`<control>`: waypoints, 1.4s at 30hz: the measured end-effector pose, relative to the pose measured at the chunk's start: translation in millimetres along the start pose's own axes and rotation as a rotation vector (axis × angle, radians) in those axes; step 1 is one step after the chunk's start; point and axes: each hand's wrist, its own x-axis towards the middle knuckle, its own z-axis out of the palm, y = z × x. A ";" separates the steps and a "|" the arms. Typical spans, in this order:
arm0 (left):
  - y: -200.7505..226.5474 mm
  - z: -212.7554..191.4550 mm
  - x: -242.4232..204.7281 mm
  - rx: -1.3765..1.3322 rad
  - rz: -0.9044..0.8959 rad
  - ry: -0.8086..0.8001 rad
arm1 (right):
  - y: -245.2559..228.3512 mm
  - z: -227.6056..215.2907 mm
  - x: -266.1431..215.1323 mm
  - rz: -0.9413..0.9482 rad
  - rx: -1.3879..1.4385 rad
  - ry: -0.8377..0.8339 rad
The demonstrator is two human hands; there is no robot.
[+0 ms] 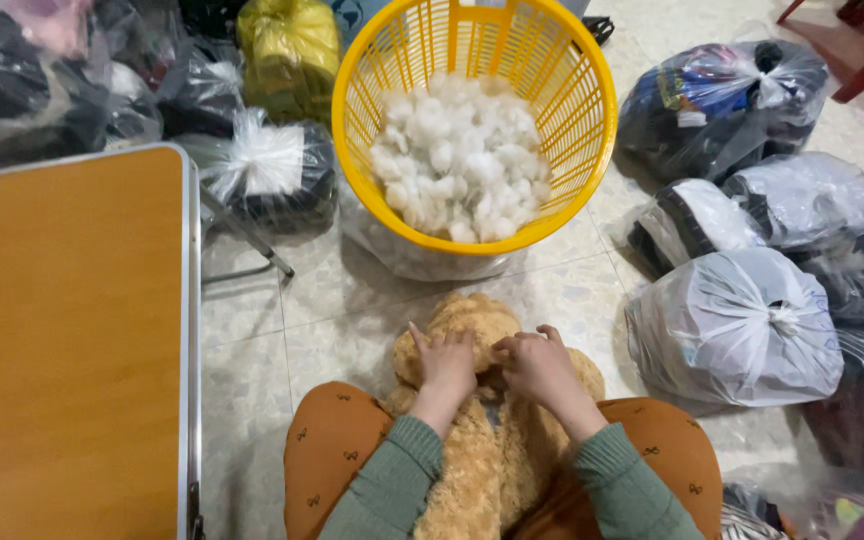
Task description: The person sits on the floor and repeatedly takes handfuls of white stuffing from a yellow basket to fill a large teddy bear. They push the stuffing into the bear's body and head, adjusting the fabric as they work.
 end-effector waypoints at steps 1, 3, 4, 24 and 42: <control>0.5 -5.2 -2.1 -0.022 0.005 0.013 | 0.2 -3.7 0.2 -0.059 -0.013 -0.023; 2.4 -14.2 -5.3 -0.072 0.015 0.068 | -0.2 -10.7 3.5 -0.051 -0.096 -0.028; 2.5 -17.4 -7.3 -0.100 0.021 0.110 | -0.6 -13.7 3.5 -0.047 -0.137 -0.036; -17.0 -45.9 21.7 -0.841 0.388 0.137 | 1.8 66.2 21.1 0.009 -0.170 -0.050; -1.2 -95.4 230.2 -0.113 0.044 0.239 | -3.8 52.6 48.3 -0.072 -0.252 -0.314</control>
